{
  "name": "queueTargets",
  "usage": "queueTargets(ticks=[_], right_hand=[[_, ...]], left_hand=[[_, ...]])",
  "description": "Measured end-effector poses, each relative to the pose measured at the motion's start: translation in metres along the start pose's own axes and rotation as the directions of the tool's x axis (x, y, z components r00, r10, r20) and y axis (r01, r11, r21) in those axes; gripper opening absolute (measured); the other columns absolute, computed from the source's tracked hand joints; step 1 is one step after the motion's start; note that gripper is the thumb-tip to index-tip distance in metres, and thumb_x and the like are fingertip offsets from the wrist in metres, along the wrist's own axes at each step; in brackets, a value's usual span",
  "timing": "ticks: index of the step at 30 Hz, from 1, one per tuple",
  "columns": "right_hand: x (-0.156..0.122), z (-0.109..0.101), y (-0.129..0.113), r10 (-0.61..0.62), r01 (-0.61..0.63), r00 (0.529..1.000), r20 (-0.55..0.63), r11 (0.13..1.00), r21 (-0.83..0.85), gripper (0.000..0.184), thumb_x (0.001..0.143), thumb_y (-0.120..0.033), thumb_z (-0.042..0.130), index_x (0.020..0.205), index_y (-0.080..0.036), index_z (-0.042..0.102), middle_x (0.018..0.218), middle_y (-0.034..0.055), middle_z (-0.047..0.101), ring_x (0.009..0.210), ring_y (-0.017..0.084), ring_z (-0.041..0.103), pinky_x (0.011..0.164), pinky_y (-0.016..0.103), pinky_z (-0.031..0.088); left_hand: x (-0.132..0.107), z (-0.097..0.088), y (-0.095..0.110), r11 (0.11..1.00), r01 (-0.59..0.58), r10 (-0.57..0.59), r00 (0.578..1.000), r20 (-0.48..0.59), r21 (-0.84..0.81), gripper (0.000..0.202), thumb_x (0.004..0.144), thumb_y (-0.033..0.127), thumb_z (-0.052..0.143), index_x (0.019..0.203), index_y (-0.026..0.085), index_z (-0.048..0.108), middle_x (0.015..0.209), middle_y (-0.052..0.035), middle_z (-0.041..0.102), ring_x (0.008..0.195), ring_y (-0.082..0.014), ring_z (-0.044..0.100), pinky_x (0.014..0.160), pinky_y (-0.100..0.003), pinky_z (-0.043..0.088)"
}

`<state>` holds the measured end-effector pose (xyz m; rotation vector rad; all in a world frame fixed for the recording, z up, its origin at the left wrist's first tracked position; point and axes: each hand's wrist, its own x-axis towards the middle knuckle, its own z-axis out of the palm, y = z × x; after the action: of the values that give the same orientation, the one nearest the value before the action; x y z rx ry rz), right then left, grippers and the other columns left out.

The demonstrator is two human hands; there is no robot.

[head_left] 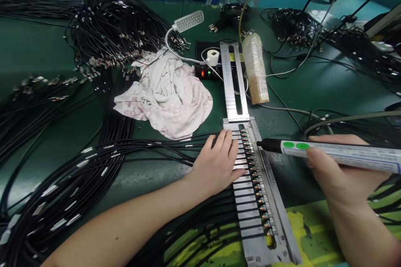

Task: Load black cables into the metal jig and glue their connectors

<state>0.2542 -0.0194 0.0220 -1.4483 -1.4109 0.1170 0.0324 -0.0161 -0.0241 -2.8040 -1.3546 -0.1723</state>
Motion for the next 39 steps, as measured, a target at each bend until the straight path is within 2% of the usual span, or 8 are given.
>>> queueTargets(ticks=[3, 6, 10, 17, 39], right_hand=[[-0.003, -0.001, -0.004, -0.012, 0.010, 1.000, 0.027, 0.999, 0.051, 0.017, 0.062, -0.028, 0.075, 0.075, -0.022, 0.066, 0.067, 0.0017, 0.064, 0.053, 0.016, 0.059, 0.047, 0.031, 0.047], [-0.008, -0.002, 0.002, 0.029, -0.030, 0.999, 0.015, 0.999, 0.033, 0.016, 0.062, -0.026, 0.076, 0.074, -0.022, 0.066, 0.064, 0.0007, 0.063, 0.051, 0.015, 0.057, 0.048, 0.031, 0.046], [-0.014, -0.002, 0.012, 0.100, -0.100, 0.995, -0.014, 0.993, 0.055, 0.019, 0.062, -0.027, 0.075, 0.078, -0.021, 0.067, 0.061, 0.0010, 0.061, 0.052, 0.017, 0.058, 0.049, 0.032, 0.046], [-0.013, 0.006, 0.011, 0.061, -0.061, 0.998, 0.012, 0.998, 0.018, 0.019, 0.062, -0.028, 0.075, 0.076, -0.020, 0.066, 0.059, 0.0001, 0.060, 0.051, 0.017, 0.058, 0.048, 0.032, 0.047], [-0.013, 0.001, 0.015, 0.015, -0.016, 0.999, 0.039, 1.000, 0.025, 0.018, 0.061, -0.024, 0.076, 0.076, -0.020, 0.067, 0.061, 0.0009, 0.062, 0.047, 0.015, 0.055, 0.044, 0.030, 0.045]], left_hand=[[0.000, -0.001, 0.000, 1.000, -0.009, 0.009, 1.000, -0.012, -0.003, 0.059, 0.088, 0.056, 0.038, 0.121, 0.009, 0.048, 0.140, -0.0232, 0.036, 0.130, -0.0339, 0.033, 0.100, -0.047, 0.032], [0.000, 0.000, 0.000, 1.000, -0.014, 0.014, 1.000, -0.020, -0.018, 0.053, 0.088, 0.055, 0.038, 0.117, 0.012, 0.049, 0.140, -0.0230, 0.037, 0.131, -0.0348, 0.032, 0.100, -0.048, 0.032], [0.000, 0.001, 0.000, 1.000, -0.008, 0.008, 1.000, -0.016, -0.029, 0.056, 0.089, 0.055, 0.036, 0.122, 0.011, 0.046, 0.140, -0.0232, 0.036, 0.131, -0.0352, 0.031, 0.101, -0.048, 0.031], [-0.001, 0.001, 0.000, 1.000, -0.023, 0.023, 1.000, -0.005, -0.016, 0.056, 0.090, 0.054, 0.035, 0.123, 0.011, 0.047, 0.140, -0.0246, 0.036, 0.131, -0.0365, 0.031, 0.100, -0.049, 0.031], [0.000, -0.001, 0.000, 1.000, -0.023, 0.023, 1.000, -0.008, -0.017, 0.055, 0.090, 0.054, 0.035, 0.121, 0.011, 0.048, 0.140, -0.0242, 0.036, 0.131, -0.0361, 0.031, 0.099, -0.049, 0.032]])
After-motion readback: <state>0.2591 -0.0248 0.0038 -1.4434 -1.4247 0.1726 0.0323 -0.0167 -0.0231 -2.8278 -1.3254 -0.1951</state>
